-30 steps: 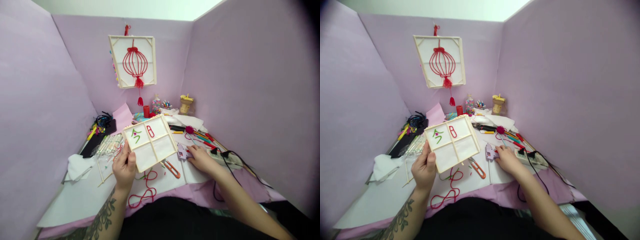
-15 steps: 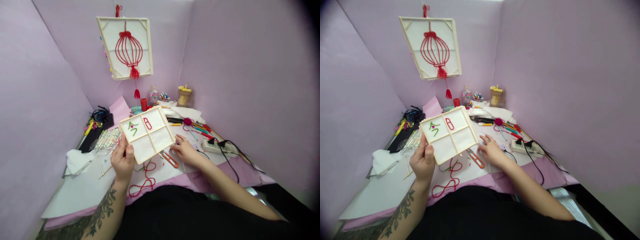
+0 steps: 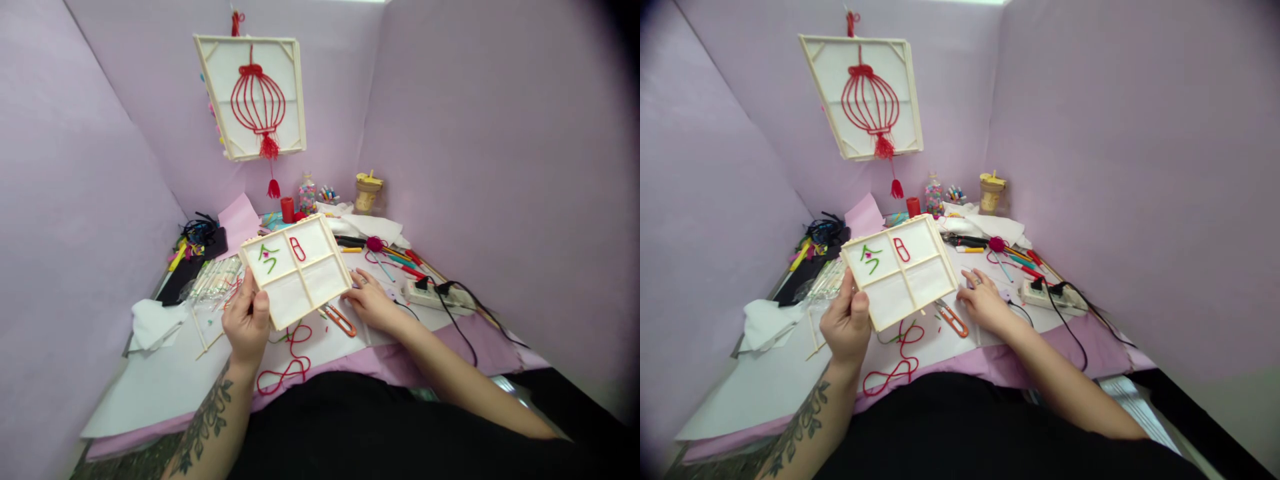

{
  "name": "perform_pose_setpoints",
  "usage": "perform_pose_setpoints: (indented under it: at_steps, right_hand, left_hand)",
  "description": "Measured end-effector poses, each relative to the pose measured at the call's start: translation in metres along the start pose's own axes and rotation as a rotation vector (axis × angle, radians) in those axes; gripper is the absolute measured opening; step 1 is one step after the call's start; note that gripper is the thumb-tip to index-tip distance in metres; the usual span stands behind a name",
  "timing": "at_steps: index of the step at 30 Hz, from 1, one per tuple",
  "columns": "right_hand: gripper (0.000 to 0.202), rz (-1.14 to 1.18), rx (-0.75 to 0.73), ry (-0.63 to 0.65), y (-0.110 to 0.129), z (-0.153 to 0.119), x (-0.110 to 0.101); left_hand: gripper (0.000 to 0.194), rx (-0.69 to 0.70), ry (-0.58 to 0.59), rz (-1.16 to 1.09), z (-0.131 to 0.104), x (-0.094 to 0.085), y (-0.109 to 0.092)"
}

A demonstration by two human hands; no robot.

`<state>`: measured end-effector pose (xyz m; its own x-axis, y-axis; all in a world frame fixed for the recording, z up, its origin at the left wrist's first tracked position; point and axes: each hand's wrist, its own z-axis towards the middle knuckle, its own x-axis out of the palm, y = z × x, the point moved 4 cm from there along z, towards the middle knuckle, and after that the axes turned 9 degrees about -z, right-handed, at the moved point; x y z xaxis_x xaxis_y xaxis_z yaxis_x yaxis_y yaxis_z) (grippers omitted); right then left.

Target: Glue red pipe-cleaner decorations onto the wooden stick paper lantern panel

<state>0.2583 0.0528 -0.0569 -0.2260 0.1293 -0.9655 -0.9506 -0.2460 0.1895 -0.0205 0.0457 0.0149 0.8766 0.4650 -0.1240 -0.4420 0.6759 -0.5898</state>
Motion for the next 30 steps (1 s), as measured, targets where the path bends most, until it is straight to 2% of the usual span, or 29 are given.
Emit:
perform_pose_setpoints:
  at_steps: [13, 18, 27, 30]
  right_hand:
    - [0.030, 0.011, -0.004, 0.016, 0.0003, -0.0016, -0.0006]
    - [0.028, 0.010, 0.003, -0.011, -0.0012, -0.0015, -0.0042]
    - [0.032, 0.031, -0.011, -0.031, -0.0006, 0.0002, 0.0042]
    - [0.030, 0.035, -0.003, -0.087, -0.0055, 0.0002, -0.0001]
  left_hand:
    - [0.045, 0.020, 0.003, -0.001, 0.0012, -0.0001, -0.0033]
    - [0.045, -0.003, 0.004, 0.039, 0.0011, -0.0004, -0.0029]
    - [0.046, -0.025, 0.008, 0.033, -0.0007, -0.0002, 0.0015]
    - [0.046, 0.000, 0.006, 0.021, -0.0003, -0.0001, 0.0007]
